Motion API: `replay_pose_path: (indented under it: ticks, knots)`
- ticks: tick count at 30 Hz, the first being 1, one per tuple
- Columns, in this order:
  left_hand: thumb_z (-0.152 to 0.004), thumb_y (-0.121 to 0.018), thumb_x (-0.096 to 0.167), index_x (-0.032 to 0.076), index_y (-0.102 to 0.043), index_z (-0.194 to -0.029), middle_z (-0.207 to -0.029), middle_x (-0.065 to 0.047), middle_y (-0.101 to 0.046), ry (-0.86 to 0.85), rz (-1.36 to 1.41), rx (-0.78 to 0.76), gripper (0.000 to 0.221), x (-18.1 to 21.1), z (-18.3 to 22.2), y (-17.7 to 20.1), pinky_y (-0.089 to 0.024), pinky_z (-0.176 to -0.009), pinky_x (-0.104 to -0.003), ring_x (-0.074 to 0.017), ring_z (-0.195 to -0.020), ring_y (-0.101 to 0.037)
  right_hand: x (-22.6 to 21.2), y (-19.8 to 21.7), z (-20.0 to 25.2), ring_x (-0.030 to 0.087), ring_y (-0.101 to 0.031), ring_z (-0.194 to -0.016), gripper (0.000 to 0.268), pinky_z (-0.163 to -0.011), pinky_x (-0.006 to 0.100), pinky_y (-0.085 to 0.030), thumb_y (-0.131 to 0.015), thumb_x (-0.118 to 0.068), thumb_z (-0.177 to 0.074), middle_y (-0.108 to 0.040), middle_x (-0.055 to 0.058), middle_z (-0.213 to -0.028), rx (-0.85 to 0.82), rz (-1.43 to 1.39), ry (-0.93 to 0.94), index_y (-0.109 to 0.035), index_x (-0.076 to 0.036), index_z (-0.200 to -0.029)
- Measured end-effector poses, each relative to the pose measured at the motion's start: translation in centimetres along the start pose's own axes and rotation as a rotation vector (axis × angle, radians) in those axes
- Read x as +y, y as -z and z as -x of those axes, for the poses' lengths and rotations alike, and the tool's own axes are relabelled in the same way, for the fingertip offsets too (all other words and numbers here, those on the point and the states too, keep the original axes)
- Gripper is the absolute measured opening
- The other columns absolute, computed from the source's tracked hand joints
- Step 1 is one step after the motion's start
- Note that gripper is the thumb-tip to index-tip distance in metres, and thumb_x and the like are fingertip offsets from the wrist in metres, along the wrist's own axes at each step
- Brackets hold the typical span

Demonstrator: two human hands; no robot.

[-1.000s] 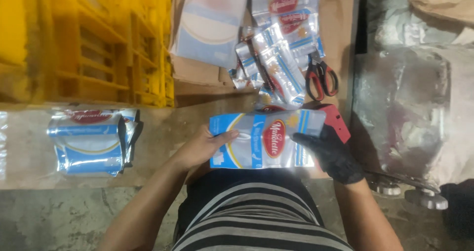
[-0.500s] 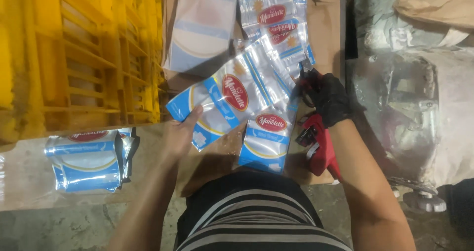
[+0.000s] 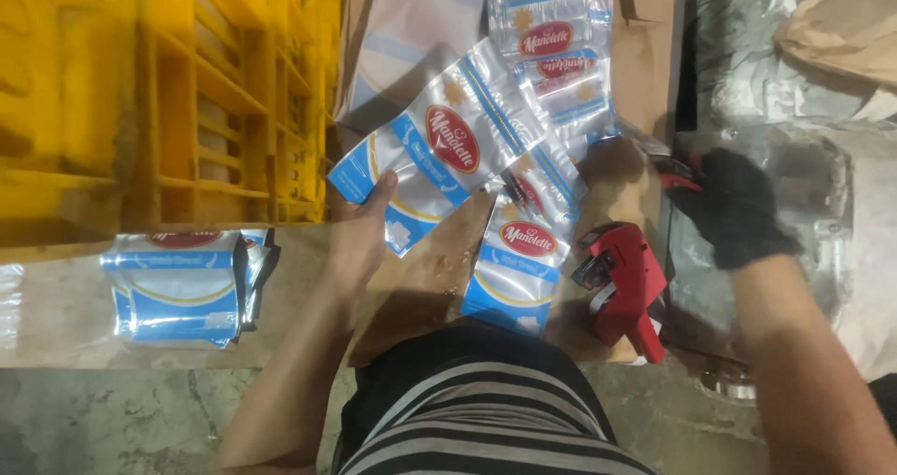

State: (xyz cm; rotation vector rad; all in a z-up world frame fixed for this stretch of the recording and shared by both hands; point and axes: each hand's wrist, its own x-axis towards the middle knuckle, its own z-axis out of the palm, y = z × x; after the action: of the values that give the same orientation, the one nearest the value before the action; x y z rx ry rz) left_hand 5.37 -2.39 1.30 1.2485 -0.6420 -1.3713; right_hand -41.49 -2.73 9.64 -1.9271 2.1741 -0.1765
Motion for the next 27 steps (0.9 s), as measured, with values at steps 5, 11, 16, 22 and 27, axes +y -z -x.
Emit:
replay_pose_path:
  ticks: [5,11,16,22,27]
  knots:
    - [-0.098,-0.067,0.004,0.001,-0.063,-0.129,-0.12,-0.008,-0.071,-0.011,0.155,0.028,0.032,0.0,-0.3,0.1,-0.055,-0.094,-0.031,-0.0144,-0.106,-0.067,-3.7,6.4,3.6,0.036,-0.07,-0.09,0.056,-0.083,0.046,-0.055,-0.076,-0.054,-0.093,-0.073,0.022,-0.094,-0.21,0.336,-0.237,-0.073,-0.001,-0.11]
    - [-0.098,-0.066,0.002,0.002,-0.061,-0.131,-0.121,-0.008,-0.068,0.067,0.356,-0.05,0.034,1.0,0.7,-0.5,-0.055,-0.096,-0.034,-0.0165,-0.107,-0.066,-3.4,2.8,10.3,0.015,-0.062,-0.077,0.045,-0.071,0.032,-0.05,-0.061,-0.035,-0.093,-0.07,0.006,-0.092,-0.532,-0.779,-0.244,-0.069,-0.003,-0.122]
    - [-0.098,-0.064,0.003,0.004,-0.062,-0.129,-0.119,-0.006,-0.069,0.126,0.34,-0.07,0.031,1.9,2.3,-1.7,-0.055,-0.097,-0.032,-0.015,-0.106,-0.066,-11.2,0.8,11.9,0.013,-0.059,-0.072,0.042,-0.064,0.025,-0.047,-0.059,-0.033,-0.097,-0.068,0.005,-0.087,-0.808,-1.204,-0.218,-0.069,0.0,-0.121]
    - [-0.098,-0.064,0.006,0.001,-0.07,-0.12,-0.112,-0.005,-0.074,0.152,0.219,-0.133,0.024,3.5,4.4,-2.8,-0.056,-0.09,-0.03,-0.014,-0.099,-0.069,-13.7,-0.9,11.5,0.014,-0.066,-0.077,0.033,-0.067,0.029,-0.054,-0.068,-0.023,-0.092,-0.072,0.007,-0.092,-0.598,-1.403,-0.196,-0.063,0.001,-0.115]
    - [-0.101,-0.065,0.008,-0.001,-0.071,-0.12,-0.11,-0.006,-0.073,0.18,0.106,-0.142,0.022,2.8,4.6,-2.5,-0.055,-0.086,-0.029,-0.0117,-0.096,-0.067,-11.6,-3.3,11.9,0.009,-0.061,-0.077,0.036,-0.068,0.024,-0.05,-0.061,-0.025,-0.101,-0.064,0.003,-0.085,-0.67,-1.239,-0.157,-0.072,0.002,-0.122]
